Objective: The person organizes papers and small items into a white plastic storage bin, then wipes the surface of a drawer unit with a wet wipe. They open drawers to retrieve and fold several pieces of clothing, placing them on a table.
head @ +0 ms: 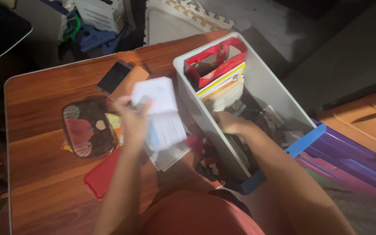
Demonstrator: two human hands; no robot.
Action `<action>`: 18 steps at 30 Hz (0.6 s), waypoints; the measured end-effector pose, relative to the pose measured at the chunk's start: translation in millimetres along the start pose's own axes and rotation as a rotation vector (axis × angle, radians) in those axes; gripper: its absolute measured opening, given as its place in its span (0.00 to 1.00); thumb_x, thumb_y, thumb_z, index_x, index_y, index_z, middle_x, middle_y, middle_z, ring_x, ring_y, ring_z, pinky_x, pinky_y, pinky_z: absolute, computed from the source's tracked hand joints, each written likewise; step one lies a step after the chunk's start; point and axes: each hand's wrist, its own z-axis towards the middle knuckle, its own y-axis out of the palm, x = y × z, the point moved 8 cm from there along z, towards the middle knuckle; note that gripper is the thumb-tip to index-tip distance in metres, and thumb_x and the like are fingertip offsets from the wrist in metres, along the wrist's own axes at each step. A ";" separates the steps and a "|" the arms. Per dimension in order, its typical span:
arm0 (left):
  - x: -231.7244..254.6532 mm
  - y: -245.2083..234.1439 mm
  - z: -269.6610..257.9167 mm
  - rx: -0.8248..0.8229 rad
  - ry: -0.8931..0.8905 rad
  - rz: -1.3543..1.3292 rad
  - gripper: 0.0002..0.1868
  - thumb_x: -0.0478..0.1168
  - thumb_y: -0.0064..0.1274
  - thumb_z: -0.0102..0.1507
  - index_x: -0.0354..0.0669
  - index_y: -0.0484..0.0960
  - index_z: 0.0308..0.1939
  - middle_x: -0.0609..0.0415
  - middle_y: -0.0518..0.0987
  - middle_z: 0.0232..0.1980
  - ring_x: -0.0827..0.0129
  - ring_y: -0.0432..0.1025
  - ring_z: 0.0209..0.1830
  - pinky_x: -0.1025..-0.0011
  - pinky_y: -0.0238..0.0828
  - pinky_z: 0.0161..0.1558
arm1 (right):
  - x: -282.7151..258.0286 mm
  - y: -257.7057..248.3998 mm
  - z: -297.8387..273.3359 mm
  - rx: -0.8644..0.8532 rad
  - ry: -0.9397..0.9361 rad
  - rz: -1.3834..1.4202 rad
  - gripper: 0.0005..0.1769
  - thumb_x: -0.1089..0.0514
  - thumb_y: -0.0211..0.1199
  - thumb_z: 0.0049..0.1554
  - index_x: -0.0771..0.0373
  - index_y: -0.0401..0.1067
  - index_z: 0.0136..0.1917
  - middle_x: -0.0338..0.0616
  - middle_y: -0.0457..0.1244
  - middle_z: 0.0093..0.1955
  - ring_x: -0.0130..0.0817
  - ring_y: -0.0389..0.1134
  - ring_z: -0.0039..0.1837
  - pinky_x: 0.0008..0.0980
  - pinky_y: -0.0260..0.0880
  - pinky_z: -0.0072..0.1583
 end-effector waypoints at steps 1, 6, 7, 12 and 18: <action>-4.5 -23.2 4.4 0.000 0.025 -0.024 0.31 0.36 0.63 0.64 0.34 0.58 0.60 0.42 0.70 0.57 0.59 0.70 0.56 0.61 0.70 0.56 | 14.4 6.2 6.3 -0.016 0.097 0.088 0.17 0.61 0.62 0.54 0.57 0.75 0.58 0.46 0.72 0.50 0.38 0.74 0.49 0.38 0.75 0.52; -33.6 -111.0 7.9 0.172 0.017 -0.083 0.25 0.29 0.52 0.70 0.31 0.58 0.67 0.41 0.73 0.64 0.63 0.70 0.64 0.65 0.68 0.64 | 11.3 23.9 54.4 0.004 -0.319 -0.554 0.14 0.54 0.65 0.57 0.60 0.77 0.55 0.49 0.70 0.52 0.42 0.72 0.53 0.43 0.73 0.52; -38.6 -119.3 6.7 0.211 0.036 -0.095 0.26 0.29 0.52 0.70 0.30 0.57 0.68 0.41 0.72 0.65 0.63 0.70 0.64 0.65 0.68 0.64 | 3.5 37.1 49.9 -0.001 -0.586 -1.219 0.14 0.52 0.66 0.57 0.58 0.77 0.55 0.49 0.71 0.53 0.42 0.72 0.55 0.40 0.73 0.54; -86.0 -111.0 -5.0 0.051 -0.266 -0.330 0.19 0.38 0.47 0.72 0.29 0.69 0.64 0.41 0.79 0.57 0.64 0.76 0.52 0.68 0.74 0.52 | 21.1 -36.9 -0.4 0.265 0.096 0.369 0.20 0.55 0.63 0.58 0.66 0.72 0.62 0.56 0.71 0.52 0.45 0.74 0.52 0.40 0.74 0.55; -80.4 -96.2 -18.9 -0.095 -0.312 -0.376 0.19 0.44 0.47 0.70 0.35 0.73 0.60 0.49 0.78 0.55 0.67 0.75 0.51 0.69 0.75 0.50 | -78.9 -59.3 -87.7 0.407 -0.196 0.675 0.17 0.63 0.63 0.59 0.73 0.73 0.61 0.55 0.70 0.55 0.46 0.75 0.53 0.40 0.78 0.54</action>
